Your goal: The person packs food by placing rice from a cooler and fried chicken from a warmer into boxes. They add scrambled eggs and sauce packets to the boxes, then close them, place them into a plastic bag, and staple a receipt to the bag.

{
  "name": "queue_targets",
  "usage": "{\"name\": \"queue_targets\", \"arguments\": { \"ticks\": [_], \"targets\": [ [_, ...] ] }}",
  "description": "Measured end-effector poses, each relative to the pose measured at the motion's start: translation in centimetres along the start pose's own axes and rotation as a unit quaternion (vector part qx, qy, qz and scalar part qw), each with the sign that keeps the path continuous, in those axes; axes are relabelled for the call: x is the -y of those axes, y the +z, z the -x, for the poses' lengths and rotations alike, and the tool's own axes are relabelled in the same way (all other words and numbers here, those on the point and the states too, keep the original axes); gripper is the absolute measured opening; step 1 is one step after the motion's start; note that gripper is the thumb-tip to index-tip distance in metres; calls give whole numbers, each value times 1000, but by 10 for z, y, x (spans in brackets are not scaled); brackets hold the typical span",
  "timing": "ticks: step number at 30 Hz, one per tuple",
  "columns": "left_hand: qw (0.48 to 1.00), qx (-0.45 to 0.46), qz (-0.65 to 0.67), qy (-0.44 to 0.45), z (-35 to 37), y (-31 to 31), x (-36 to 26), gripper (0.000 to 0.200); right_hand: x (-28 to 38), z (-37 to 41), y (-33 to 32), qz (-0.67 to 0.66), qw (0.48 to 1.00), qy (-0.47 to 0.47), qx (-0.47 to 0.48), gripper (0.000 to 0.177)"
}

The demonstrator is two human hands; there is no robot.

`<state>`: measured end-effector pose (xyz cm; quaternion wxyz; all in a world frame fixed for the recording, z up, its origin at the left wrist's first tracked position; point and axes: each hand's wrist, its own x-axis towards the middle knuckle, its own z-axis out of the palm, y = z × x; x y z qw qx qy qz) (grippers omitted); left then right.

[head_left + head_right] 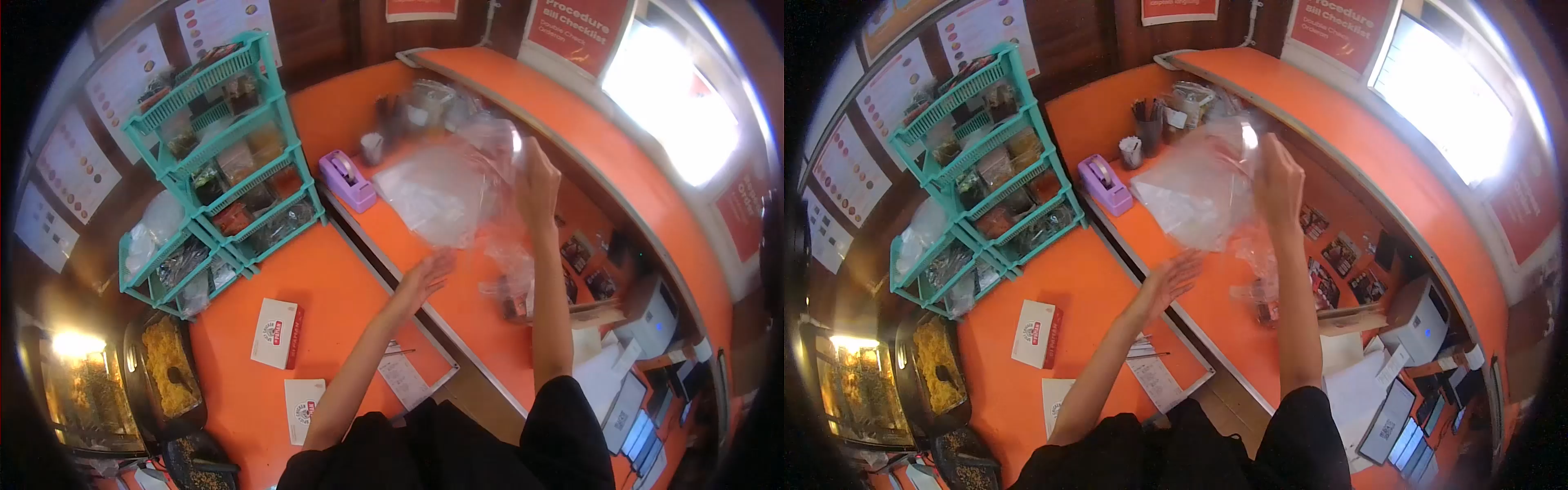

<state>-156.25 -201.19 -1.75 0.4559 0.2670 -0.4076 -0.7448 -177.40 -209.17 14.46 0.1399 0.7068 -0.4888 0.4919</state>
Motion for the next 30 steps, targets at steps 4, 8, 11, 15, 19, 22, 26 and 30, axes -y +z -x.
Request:
{"name": "queue_targets", "arguments": {
  "ticks": [4,8,11,15,19,22,26,30],
  "targets": [
    [865,284,412,-30,6,0,-22,71,108,89,-30,64,965,-106,233,51],
    [872,230,433,-6,54,2,-22,70,175,177,-45,-66,857,-108,499,50],
    [903,144,404,12,102,4,-12,70,192,180,-65,-216,830,-121,501,55],
    [928,55,367,15,180,2,4,69,192,188,-71,-447,811,-67,371,42],
    [935,-4,355,9,260,-1,20,68,192,227,-59,-514,774,232,287,25],
    [935,-27,355,0,309,-5,25,67,212,276,-67,-636,564,292,439,18],
    [930,-33,365,-12,363,-15,30,67,236,303,-101,-683,410,244,553,16],
    [931,-33,362,-45,406,-35,28,66,240,350,-151,-635,430,353,535,10]
  ]
}}
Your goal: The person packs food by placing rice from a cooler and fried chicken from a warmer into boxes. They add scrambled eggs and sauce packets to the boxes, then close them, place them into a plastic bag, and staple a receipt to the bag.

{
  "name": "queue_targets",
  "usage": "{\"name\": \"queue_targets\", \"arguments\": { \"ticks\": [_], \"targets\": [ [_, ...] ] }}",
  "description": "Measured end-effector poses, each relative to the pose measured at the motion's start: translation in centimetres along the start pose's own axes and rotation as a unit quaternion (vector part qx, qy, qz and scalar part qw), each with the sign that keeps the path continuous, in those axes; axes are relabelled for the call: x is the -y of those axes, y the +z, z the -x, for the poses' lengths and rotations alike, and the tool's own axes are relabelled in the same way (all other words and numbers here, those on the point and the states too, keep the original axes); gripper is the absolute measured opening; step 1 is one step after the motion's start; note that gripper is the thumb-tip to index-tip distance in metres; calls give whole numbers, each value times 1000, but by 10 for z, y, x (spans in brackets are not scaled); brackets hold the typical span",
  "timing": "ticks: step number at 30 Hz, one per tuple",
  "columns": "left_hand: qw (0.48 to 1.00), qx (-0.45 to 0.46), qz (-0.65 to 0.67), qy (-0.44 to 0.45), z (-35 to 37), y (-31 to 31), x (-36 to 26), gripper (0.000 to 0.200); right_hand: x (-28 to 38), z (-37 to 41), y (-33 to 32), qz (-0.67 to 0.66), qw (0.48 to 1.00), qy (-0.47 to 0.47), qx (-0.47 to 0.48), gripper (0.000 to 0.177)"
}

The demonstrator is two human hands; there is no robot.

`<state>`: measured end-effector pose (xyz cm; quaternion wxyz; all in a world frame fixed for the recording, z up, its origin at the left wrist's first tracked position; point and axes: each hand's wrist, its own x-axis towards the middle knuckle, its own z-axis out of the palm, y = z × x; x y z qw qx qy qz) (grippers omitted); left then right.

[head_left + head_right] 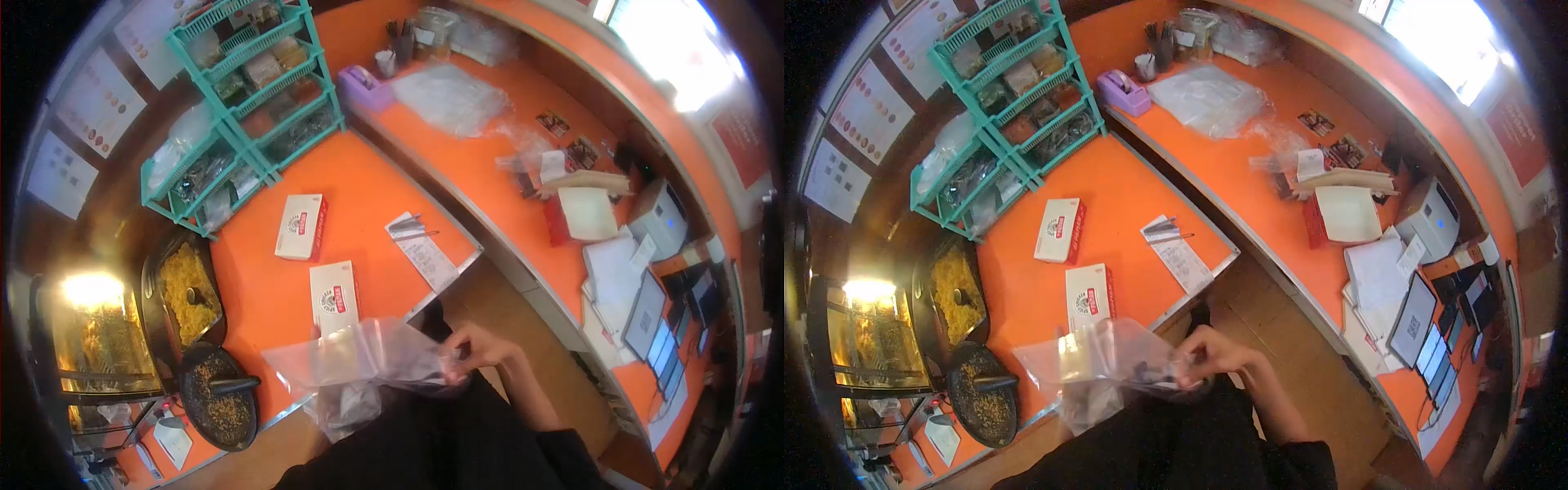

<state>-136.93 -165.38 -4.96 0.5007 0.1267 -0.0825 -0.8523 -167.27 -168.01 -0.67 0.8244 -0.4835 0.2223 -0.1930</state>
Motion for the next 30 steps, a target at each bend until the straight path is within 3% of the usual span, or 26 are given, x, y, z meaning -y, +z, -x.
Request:
{"name": "queue_targets", "arguments": {
  "ticks": [3,4,6,9,11,13,15,17,20,23,25,26,27,28,29,30],
  "targets": [
    [986,-96,-136,10,26,-28,-22,65,-15,60,3,-33,977,-37,-208,12],
    [945,-193,-257,67,35,-44,-30,59,-14,77,12,-38,955,-35,-292,13],
    [775,-392,-477,136,50,-70,-41,51,-21,106,25,-18,934,-61,-352,12],
    [751,-254,-597,119,41,0,-35,27,-36,124,43,40,884,-20,-466,11],
    [726,-243,-639,79,23,53,3,22,-35,124,55,37,859,-17,-510,13],
    [775,-75,-626,44,10,85,40,22,-24,113,75,-14,854,-63,-516,16],
    [761,83,-643,-27,-8,106,75,25,-29,116,81,-3,867,-63,-494,19],
    [795,117,-583,-120,-19,109,117,26,-37,116,86,51,862,-61,-500,23],
    [738,135,-650,-122,-33,101,165,32,-31,114,98,60,849,-3,-524,31],
    [795,143,-508,-297,-47,108,177,29,-30,128,101,104,861,19,-498,32],
    [798,180,-465,-338,-54,105,177,22,7,142,118,165,856,78,-483,33],
    [797,199,-443,-359,-58,105,173,19,-5,160,103,241,841,19,-484,25],
    [771,162,-542,-293,-65,107,155,14,-27,190,76,314,818,-41,-481,17],
    [732,124,-632,-223,-70,109,135,9,-44,233,46,310,750,-47,-582,14],
    [710,87,-678,-166,-72,100,123,8,-62,276,15,296,675,-53,-674,30],
    [683,53,-721,-107,-76,88,118,7,-58,278,17,354,624,-28,-696,27]
  ]
}}
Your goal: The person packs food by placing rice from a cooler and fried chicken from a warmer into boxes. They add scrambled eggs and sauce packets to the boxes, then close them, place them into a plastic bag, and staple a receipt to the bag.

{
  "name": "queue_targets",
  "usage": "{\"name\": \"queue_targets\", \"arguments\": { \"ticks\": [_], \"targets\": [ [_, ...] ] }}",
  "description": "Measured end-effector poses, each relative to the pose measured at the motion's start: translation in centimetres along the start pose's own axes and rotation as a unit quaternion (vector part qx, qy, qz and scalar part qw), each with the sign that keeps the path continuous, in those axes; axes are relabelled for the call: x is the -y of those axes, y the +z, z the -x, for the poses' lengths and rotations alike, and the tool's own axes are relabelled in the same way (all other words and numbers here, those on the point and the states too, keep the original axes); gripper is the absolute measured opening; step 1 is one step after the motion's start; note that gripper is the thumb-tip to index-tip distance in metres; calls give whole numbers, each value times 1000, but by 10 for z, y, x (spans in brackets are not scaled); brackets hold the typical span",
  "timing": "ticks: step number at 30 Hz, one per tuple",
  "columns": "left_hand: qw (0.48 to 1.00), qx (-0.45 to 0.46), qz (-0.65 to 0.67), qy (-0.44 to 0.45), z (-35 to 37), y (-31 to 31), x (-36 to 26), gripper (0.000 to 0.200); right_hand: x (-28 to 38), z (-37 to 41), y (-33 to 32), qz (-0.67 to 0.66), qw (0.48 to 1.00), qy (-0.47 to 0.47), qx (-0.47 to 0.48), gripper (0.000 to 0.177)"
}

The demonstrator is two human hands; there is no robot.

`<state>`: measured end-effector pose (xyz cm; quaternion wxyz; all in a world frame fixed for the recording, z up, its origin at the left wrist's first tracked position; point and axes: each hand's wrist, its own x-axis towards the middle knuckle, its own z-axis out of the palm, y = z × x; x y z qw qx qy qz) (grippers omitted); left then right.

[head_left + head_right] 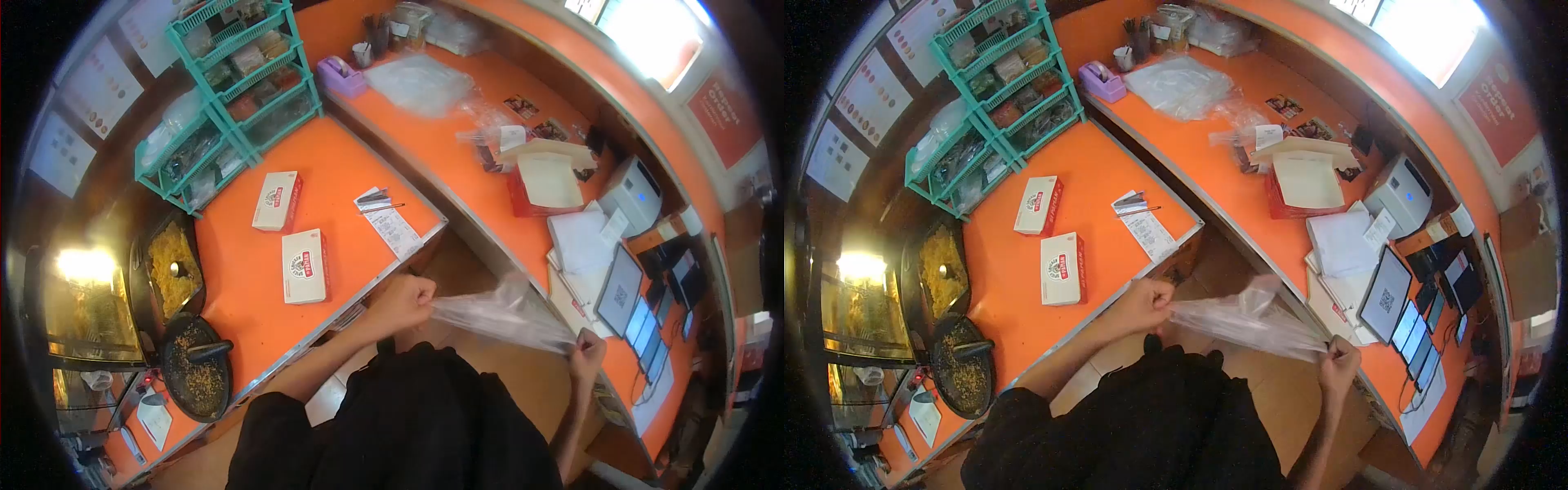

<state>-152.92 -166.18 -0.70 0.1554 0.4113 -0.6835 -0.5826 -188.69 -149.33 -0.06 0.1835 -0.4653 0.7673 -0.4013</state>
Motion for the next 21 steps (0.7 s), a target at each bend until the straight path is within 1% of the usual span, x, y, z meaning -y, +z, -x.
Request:
{"name": "queue_targets", "arguments": {
  "ticks": [1,2,3,4,5,6,7,8,9,10,11,12,13,14,15,16,17,18,19,20,21],
  "targets": [
    [994,-81,-37,62,-5,7,4,6,4,-6,-5,74,996,-24,-39,24],
    [977,-162,-71,122,-9,19,5,5,11,-12,-1,53,994,-23,-89,19],
    [948,-240,-105,179,-11,31,7,4,23,-13,13,31,990,-20,-137,14],
    [965,-202,-53,156,-11,37,3,4,35,-12,30,7,982,-15,-186,9],
    [978,-164,0,132,-11,41,-1,5,42,-12,47,-73,982,-27,-169,6],
    [985,-123,53,106,-10,48,-5,6,54,-9,60,-7,992,-51,-111,6],
    [978,-123,92,142,-9,68,-9,8,65,-7,73,55,994,-82,-56,8],
    [967,-125,133,177,-7,97,-14,11,56,-4,81,116,989,-84,-34,6],
    [968,-145,115,170,-3,95,-6,12,47,-1,89,175,981,-88,-11,5],
    [968,-164,98,162,1,92,1,14,-4,4,111,87,993,-47,-68,5],
    [972,-204,24,115,7,50,26,15,-19,-1,103,55,995,-10,-86,8],
    [967,-241,-51,69,14,22,42,16,-34,-5,95,21,994,25,-106,12],
    [946,-282,-103,123,32,21,44,15,-21,-7,63,41,993,62,-90,17],
    [916,-326,-151,181,41,26,44,16,-11,-15,53,64,990,77,-97,20],
    [930,-320,-124,134,37,28,50,17,-1,-22,44,87,987,93,-102,23],
    [944,-306,-98,79,36,32,62,18,10,-19,52,114,980,104,-125,25],
    [954,-291,-71,24,38,37,73,19,23,-17,58,89,979,107,-152,26],
    [951,-294,-90,39,38,43,81,21,37,-15,64,64,976,108,-179,27],
    [947,-298,-109,54,40,49,80,24,54,-16,67,-14,973,100,-209,27],
    [943,-301,-128,69,40,53,80,28,50,-17,72,-68,974,85,-201,27],
    [939,-274,-179,100,38,56,80,38,47,-19,77,-122,971,71,-191,28]
  ]
}}
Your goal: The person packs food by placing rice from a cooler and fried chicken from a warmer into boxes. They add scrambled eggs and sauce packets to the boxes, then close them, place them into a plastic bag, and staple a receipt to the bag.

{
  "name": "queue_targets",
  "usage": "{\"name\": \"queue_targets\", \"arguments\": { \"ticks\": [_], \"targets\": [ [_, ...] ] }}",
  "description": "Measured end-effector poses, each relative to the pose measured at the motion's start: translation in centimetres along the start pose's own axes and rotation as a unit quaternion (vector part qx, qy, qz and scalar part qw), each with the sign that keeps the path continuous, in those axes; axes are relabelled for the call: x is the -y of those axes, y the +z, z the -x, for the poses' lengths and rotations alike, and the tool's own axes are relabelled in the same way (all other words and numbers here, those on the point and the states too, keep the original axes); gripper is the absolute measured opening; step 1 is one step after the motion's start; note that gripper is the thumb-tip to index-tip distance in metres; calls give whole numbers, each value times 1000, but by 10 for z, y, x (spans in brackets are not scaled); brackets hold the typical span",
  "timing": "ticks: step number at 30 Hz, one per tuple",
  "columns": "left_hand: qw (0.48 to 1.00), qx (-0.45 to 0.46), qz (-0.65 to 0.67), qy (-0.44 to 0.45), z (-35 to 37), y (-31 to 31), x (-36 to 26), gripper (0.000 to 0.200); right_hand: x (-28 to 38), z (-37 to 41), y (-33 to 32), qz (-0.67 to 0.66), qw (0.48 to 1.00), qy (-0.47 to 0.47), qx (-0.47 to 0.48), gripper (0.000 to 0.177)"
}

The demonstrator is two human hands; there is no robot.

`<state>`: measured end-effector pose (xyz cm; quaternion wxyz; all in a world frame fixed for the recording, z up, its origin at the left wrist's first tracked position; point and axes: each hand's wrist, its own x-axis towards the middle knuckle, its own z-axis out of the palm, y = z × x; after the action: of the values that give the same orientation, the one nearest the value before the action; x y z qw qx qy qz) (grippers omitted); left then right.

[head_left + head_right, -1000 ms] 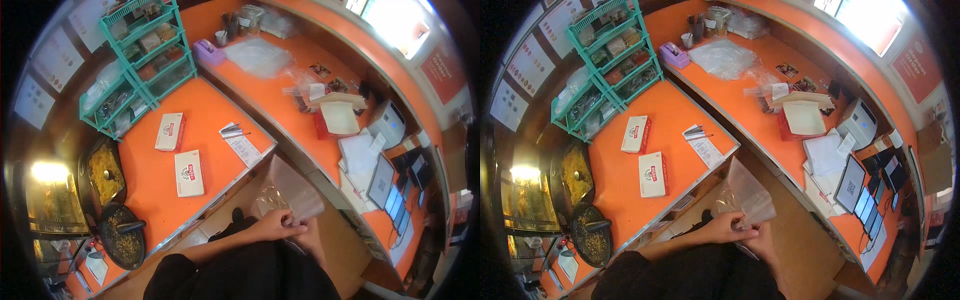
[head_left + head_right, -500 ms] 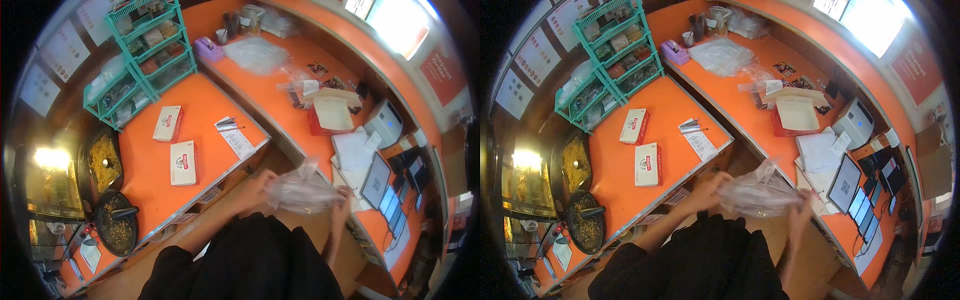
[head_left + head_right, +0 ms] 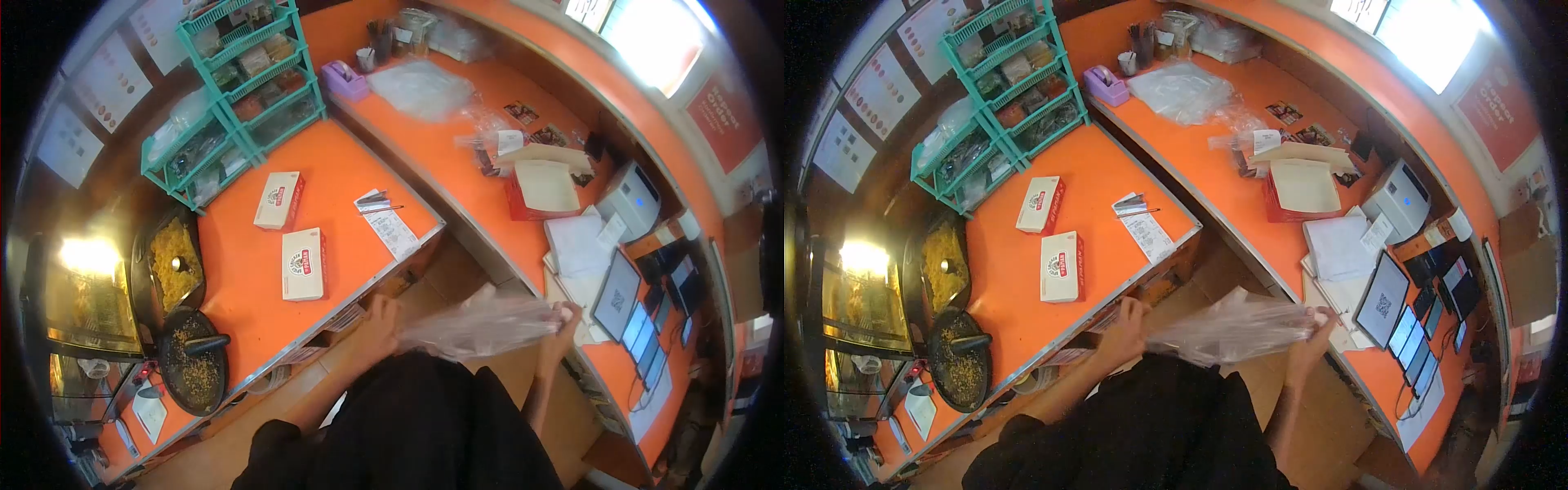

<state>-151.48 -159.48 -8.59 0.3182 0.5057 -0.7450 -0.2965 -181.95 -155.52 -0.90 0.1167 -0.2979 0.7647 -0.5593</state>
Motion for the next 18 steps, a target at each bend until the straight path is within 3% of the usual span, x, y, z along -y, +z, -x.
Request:
{"name": "queue_targets", "arguments": {
  "ticks": [2,3,5,7,8,10,12,13,14,16,18],
  "targets": [
    [992,50,-69,89,-3,-1,-33,60,-51,-5,6,-49,993,-17,105,29],
    [975,33,-67,211,-15,3,-48,65,-24,10,15,64,988,-77,120,26],
    [960,47,32,274,-27,21,-66,66,43,41,27,157,965,-108,180,23],
    [968,90,151,181,-36,34,-65,57,80,49,28,115,954,-59,271,24],
    [968,103,176,145,-42,37,-58,54,78,39,25,183,947,-86,249,27],
    [983,108,89,123,-74,16,-28,49,62,9,2,315,917,-136,203,35],
    [974,69,-146,156,-76,-9,-19,45,25,-15,-10,378,889,-214,145,45],
    [973,63,-164,148,-74,-3,-15,46,14,-21,-14,409,868,-255,116,51],
    [972,57,-181,138,-67,7,-8,47,18,-9,-12,339,911,-173,162,61],
    [975,49,-202,77,-60,12,-12,51,23,10,-2,17,966,-75,248,60],
    [977,50,-208,-24,-57,-3,-39,58,30,23,0,-149,934,28,325,48]
  ]
}}
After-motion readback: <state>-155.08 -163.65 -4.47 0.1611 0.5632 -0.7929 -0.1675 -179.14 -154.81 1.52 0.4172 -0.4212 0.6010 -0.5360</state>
